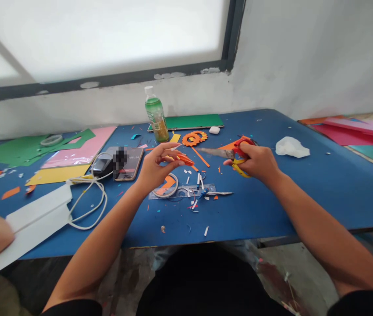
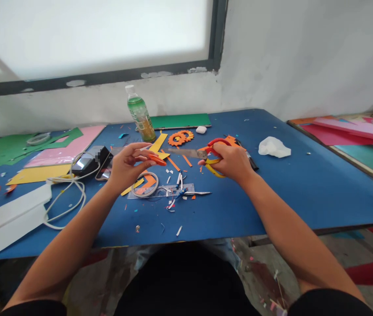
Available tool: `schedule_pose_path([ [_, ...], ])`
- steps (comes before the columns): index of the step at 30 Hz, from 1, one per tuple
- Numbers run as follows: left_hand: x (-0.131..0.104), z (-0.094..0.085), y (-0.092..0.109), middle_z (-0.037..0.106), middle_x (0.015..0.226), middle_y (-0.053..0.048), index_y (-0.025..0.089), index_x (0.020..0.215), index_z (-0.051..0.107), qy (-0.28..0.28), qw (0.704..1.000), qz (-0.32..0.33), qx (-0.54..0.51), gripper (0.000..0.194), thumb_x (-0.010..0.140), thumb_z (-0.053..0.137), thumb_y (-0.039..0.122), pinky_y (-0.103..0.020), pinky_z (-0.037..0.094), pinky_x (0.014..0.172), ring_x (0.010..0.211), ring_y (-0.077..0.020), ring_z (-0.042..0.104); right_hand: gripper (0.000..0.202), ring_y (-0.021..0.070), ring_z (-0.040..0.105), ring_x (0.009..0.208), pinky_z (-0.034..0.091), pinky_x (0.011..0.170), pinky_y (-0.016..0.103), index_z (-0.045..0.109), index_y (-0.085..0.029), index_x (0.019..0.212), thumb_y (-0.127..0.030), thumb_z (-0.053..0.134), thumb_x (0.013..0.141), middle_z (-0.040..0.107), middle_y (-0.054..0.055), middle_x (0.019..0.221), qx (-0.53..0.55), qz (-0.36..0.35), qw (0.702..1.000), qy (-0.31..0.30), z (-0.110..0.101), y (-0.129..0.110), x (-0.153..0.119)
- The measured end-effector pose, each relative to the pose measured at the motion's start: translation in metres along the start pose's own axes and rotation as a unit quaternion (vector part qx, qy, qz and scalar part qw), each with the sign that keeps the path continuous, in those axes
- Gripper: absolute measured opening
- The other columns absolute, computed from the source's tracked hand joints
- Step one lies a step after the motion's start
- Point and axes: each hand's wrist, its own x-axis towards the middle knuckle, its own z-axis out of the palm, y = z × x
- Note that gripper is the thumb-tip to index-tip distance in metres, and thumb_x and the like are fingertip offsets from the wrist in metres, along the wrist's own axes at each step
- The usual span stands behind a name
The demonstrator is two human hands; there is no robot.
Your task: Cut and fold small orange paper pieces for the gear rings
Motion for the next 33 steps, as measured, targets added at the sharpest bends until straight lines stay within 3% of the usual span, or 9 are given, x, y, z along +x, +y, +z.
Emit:
schedule_pose_path([
  [3,0.0,0.0,0.001,0.071,0.083,-0.001,0.021,0.103,0.056,0.003,1.0,0.006,-0.001,0.036,0.07,0.07,0.018,-0.025,0.057,0.064,0.082,-0.0155,0.068,0.038,0.0195,0.058,0.058,0.031,0.05,0.026,0.057,-0.019,0.068,-0.055,0.05,0.074,0.064,0.006,0.064,0.004,0.088,0.995,-0.047,0.006,0.004,0.003],
  [7,-0.001,0.001,0.002,0.07,0.086,-0.001,0.02,0.102,0.057,0.006,1.0,0.004,-0.012,0.035,0.07,0.069,0.018,-0.025,0.058,0.065,0.08,-0.015,0.068,0.038,0.0259,0.062,0.077,0.039,0.058,0.029,0.064,-0.018,0.093,-0.048,0.056,0.072,0.069,0.011,0.088,-0.013,0.14,0.976,-0.164,0.015,0.01,0.006],
  [11,-0.003,0.001,0.001,0.07,0.09,-0.002,0.02,0.103,0.056,-0.001,1.0,0.007,-0.013,0.035,0.07,0.069,0.019,-0.026,0.058,0.067,0.084,-0.0159,0.068,0.043,0.0246,0.063,0.084,0.044,0.067,0.03,0.063,-0.015,0.105,-0.046,0.055,0.075,0.068,0.011,0.098,0.029,0.127,0.963,-0.237,0.025,0.011,0.004],
  [18,-0.004,0.003,-0.001,0.069,0.09,-0.004,0.019,0.105,0.056,-0.02,1.0,0.006,-0.015,0.036,0.071,0.069,0.02,-0.028,0.056,0.074,0.09,-0.0171,0.067,0.043,0.0233,0.064,0.086,0.046,0.067,0.028,0.065,-0.015,0.102,-0.048,0.054,0.077,0.069,0.01,0.099,0.081,0.065,0.963,-0.249,0.034,0.008,-0.002],
  [24,-0.006,0.007,0.0,0.069,0.087,-0.003,0.019,0.103,0.056,-0.023,1.0,-0.002,-0.019,0.036,0.07,0.069,0.02,-0.028,0.056,0.073,0.089,-0.0169,0.066,0.037,0.0248,0.063,0.088,0.047,0.071,0.032,0.067,-0.015,0.098,-0.044,0.057,0.078,0.068,0.012,0.098,0.062,0.02,0.973,-0.219,0.033,0.01,-0.001],
  [28,-0.008,0.012,0.001,0.069,0.085,-0.004,0.017,0.106,0.056,-0.037,0.999,-0.021,-0.032,0.04,0.069,0.07,0.021,-0.027,0.056,0.069,0.083,-0.0156,0.066,0.026,0.0211,0.063,0.083,0.049,0.073,0.032,0.067,-0.013,0.091,-0.035,0.058,0.08,0.068,0.011,0.091,0.151,-0.006,0.986,-0.07,0.012,-0.006,-0.003],
  [31,-0.011,0.016,0.006,0.069,0.084,-0.005,0.015,0.109,0.055,-0.06,0.996,-0.048,-0.048,0.044,0.068,0.07,0.022,-0.023,0.054,0.061,0.075,-0.014,0.065,0.015,0.0128,0.061,0.066,0.05,0.064,0.025,0.066,-0.016,0.085,-0.029,0.059,0.081,0.067,0.005,0.079,0.296,-0.117,0.948,0.002,-0.008,-0.031,-0.008],
  [33,-0.014,0.019,0.011,0.069,0.086,-0.006,0.016,0.113,0.053,-0.095,0.991,-0.066,-0.067,0.046,0.07,0.069,0.023,-0.023,0.054,0.061,0.072,-0.0132,0.065,0.007,0.0117,0.062,0.07,0.051,0.071,0.025,0.064,-0.016,0.082,-0.022,0.06,0.08,0.067,0.004,0.077,0.34,-0.206,0.917,0.037,-0.019,-0.046,-0.013],
])
